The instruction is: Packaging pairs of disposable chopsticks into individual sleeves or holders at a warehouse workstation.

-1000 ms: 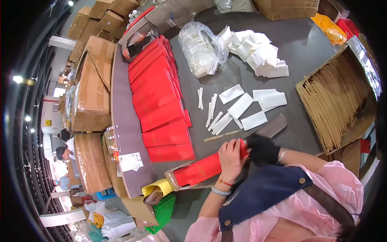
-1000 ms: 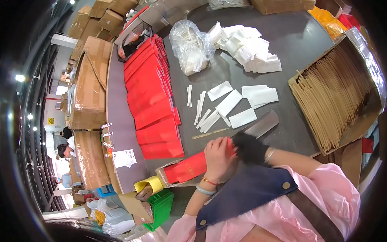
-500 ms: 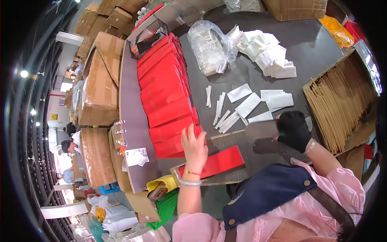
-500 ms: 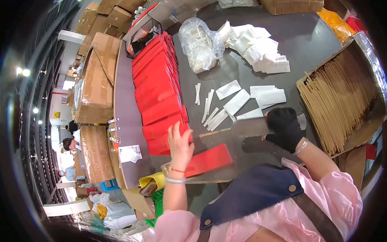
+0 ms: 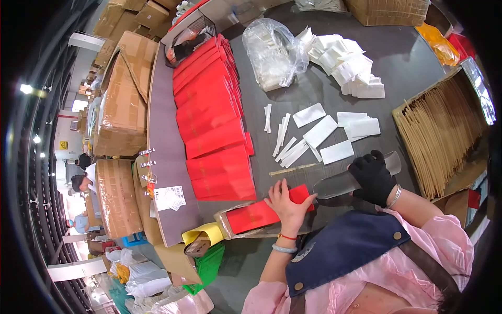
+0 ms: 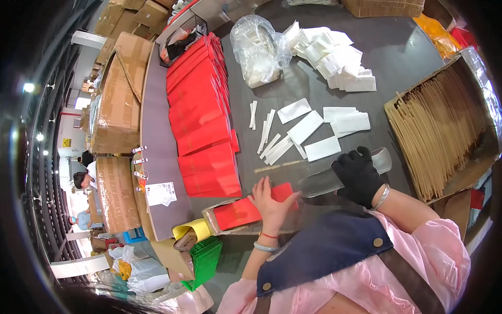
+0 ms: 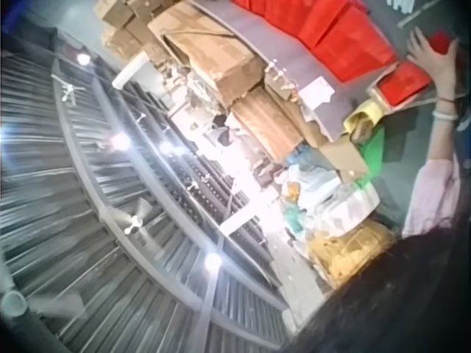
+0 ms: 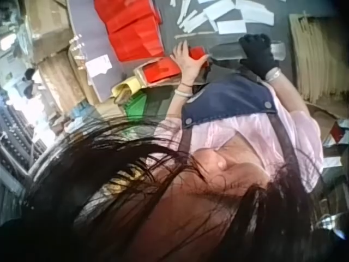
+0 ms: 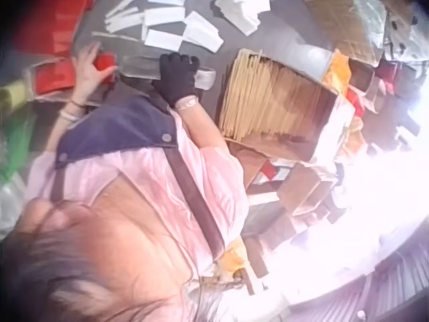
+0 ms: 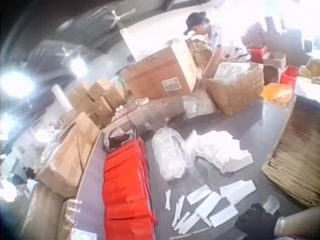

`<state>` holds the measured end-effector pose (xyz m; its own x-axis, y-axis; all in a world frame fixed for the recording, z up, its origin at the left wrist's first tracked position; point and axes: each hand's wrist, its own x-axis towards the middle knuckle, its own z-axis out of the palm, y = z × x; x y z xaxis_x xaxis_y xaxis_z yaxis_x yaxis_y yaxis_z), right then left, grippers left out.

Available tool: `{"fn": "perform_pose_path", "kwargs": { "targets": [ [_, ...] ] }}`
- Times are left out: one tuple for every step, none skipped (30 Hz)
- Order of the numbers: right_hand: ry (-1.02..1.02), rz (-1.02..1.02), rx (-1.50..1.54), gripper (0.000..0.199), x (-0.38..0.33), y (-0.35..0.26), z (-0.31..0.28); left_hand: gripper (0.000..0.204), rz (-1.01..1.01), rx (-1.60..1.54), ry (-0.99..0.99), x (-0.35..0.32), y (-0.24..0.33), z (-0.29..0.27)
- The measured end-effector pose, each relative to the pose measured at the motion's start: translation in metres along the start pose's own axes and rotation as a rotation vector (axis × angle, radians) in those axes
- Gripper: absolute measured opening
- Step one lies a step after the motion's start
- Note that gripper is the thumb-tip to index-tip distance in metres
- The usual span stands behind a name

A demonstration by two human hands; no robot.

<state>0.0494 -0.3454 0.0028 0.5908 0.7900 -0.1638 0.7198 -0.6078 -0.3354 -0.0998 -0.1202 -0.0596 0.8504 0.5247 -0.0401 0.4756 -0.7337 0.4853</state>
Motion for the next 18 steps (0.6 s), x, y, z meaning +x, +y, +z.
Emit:
{"fn": "perform_pose_path", "kwargs": {
  "targets": [
    [-0.003,0.002,-0.003,0.065,-0.002,0.000,0.001,0.087,-0.001,-0.004,-0.002,0.000,-0.001,0.001],
    [0.018,-0.002,-0.007,0.065,-0.002,0.000,0.002,0.087,0.004,-0.025,-0.011,0.002,-0.003,0.001],
    [0.039,-0.007,-0.010,0.065,-0.001,0.001,0.002,0.087,0.008,-0.045,-0.019,0.003,-0.005,0.000],
    [0.040,-0.011,-0.012,0.065,-0.001,0.000,0.003,0.087,0.006,-0.045,-0.015,0.002,-0.007,-0.001],
    [0.027,-0.015,0.004,0.065,-0.001,-0.001,0.005,0.087,-0.006,-0.068,-0.035,0.002,-0.009,-0.002],
    [0.014,-0.020,0.021,0.065,0.001,-0.001,0.007,0.087,-0.018,-0.090,-0.056,0.003,-0.011,-0.003],
    [0.017,-0.024,0.024,0.065,0.007,-0.001,0.012,0.087,-0.019,-0.086,-0.052,0.005,-0.011,-0.004],
    [0.033,-0.074,0.075,0.063,0.011,-0.002,0.019,0.086,-0.017,-0.064,-0.054,0.005,-0.008,-0.004],
    [0.048,-0.109,0.127,0.062,0.012,-0.005,0.028,0.085,-0.008,-0.045,-0.069,0.003,-0.004,-0.004],
    [0.033,-0.136,0.180,0.062,0.021,-0.014,0.043,0.085,0.005,-0.046,-0.089,0.000,-0.001,-0.005],
    [0.019,-0.168,0.150,0.063,0.029,-0.028,0.049,0.084,0.020,-0.061,-0.120,0.002,0.001,-0.006],
    [0.016,-0.216,0.123,0.064,0.039,-0.039,0.053,0.083,0.032,-0.065,-0.134,0.010,0.000,-0.009],
    [0.033,-0.207,0.121,0.064,0.040,-0.036,0.055,0.083,0.050,-0.061,-0.131,0.018,0.000,-0.011],
    [0.142,-0.244,0.163,0.066,0.037,-0.029,0.056,0.075,0.075,-0.112,-0.148,0.028,0.001,-0.011],
    [0.243,-0.297,0.210,0.068,0.036,-0.025,0.057,0.067,0.082,-0.159,-0.160,0.034,-0.003,-0.013],
    [0.230,-0.207,0.265,0.074,0.032,-0.014,0.052,0.067,0.088,-0.157,-0.155,0.052,-0.008,-0.009],
    [0.308,-0.155,0.300,0.071,0.030,0.000,0.053,0.054,0.162,-0.129,-0.033,0.071,-0.014,-0.009],
    [0.449,-0.132,0.217,0.065,0.017,0.027,0.055,0.040,0.243,-0.115,0.077,0.086,-0.015,-0.004]
  ]
}}
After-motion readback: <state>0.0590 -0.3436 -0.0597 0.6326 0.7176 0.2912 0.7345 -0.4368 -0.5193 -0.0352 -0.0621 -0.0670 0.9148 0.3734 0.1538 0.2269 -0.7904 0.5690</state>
